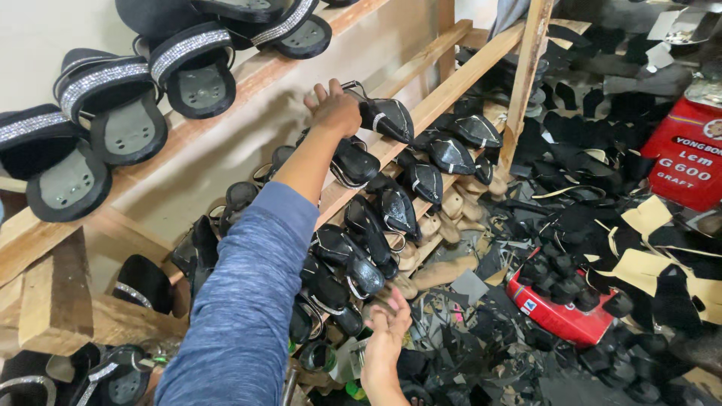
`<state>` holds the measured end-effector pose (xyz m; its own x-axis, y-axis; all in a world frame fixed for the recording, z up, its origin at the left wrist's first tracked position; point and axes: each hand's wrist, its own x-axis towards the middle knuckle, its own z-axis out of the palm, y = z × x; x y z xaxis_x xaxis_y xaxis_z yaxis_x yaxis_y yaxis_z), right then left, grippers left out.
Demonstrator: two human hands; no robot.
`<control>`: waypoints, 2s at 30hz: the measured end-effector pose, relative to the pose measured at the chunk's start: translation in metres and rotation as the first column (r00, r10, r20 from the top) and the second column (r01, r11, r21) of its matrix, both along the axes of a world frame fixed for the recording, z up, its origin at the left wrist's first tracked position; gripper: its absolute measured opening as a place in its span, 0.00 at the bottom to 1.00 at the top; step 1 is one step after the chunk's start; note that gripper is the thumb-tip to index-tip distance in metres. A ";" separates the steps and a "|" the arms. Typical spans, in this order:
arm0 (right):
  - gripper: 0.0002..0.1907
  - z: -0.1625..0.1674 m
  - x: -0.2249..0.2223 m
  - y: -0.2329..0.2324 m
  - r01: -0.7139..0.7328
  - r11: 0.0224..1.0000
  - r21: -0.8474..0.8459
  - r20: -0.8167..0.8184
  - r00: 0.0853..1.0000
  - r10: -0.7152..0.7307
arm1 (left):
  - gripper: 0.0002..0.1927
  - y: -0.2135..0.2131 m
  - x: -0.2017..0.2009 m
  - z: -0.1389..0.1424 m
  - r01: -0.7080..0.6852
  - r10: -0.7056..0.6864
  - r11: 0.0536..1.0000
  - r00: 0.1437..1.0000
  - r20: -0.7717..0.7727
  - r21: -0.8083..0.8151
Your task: The person sits on the floor and applies a substance to the sole of a black slip-on shoe using their fingers. They repeatedly rub the substance into the sole, turn the shoe over, and place it on a nearby shelf before picking up another shoe to repeat the process.
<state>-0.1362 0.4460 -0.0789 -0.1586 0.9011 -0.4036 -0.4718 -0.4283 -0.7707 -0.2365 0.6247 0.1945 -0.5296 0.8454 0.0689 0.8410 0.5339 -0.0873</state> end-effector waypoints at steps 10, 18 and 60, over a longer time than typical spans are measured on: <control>0.29 0.009 0.001 0.010 0.029 0.999 -0.032 0.019 0.999 -0.029 | 0.14 -0.020 -0.010 -0.015 0.150 -0.038 0.903 0.962 -0.272 0.402; 0.29 0.010 -0.002 0.010 0.100 0.992 0.077 -0.150 0.985 -0.088 | 0.12 -0.209 0.112 -0.147 0.227 -0.501 0.605 0.854 0.142 0.763; 0.20 -0.056 0.091 -0.096 -0.960 -0.050 0.275 0.927 0.251 0.280 | 0.12 -0.565 0.130 -0.298 -0.811 -0.148 0.244 0.510 0.847 0.531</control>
